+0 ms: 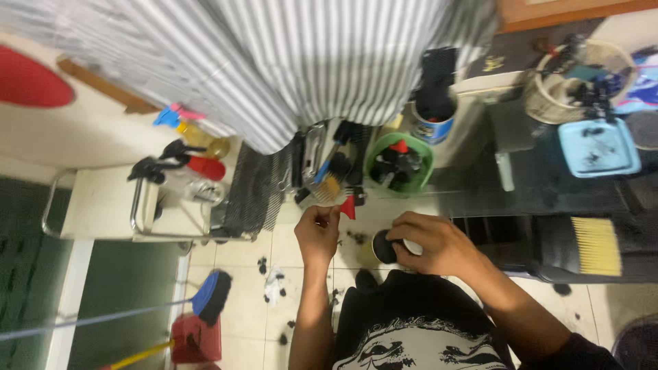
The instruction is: The person cleans haircutting guards and tools by brushing them with a neck duster and placing them into a small container.
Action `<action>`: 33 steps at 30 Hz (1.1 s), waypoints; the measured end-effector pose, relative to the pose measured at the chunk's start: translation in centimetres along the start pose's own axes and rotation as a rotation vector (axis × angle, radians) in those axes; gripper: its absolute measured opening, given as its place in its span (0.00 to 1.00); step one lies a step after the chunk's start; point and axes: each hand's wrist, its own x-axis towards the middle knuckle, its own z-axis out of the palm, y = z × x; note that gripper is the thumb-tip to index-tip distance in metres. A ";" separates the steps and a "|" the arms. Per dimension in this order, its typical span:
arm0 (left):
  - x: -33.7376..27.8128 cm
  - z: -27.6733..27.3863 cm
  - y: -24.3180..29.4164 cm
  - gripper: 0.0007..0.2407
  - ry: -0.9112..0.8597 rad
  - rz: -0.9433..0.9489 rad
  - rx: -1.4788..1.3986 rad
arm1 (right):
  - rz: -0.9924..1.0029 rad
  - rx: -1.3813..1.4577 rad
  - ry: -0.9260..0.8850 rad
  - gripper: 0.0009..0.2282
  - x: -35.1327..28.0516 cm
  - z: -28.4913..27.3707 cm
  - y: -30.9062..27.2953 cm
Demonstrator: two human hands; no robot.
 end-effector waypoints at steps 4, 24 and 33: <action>-1.2 -2.0 -2.1 0.08 0.038 -0.079 -0.058 | -0.220 -0.108 0.149 0.10 1.9 2.2 -1.8; -2.4 -5.3 -3.6 0.09 0.266 0.571 0.143 | -0.071 -0.313 0.055 0.09 3.6 6.1 -6.6; -2.3 -6.2 -3.1 0.08 0.342 0.634 0.162 | -0.113 -0.397 0.172 0.08 3.5 7.7 -8.2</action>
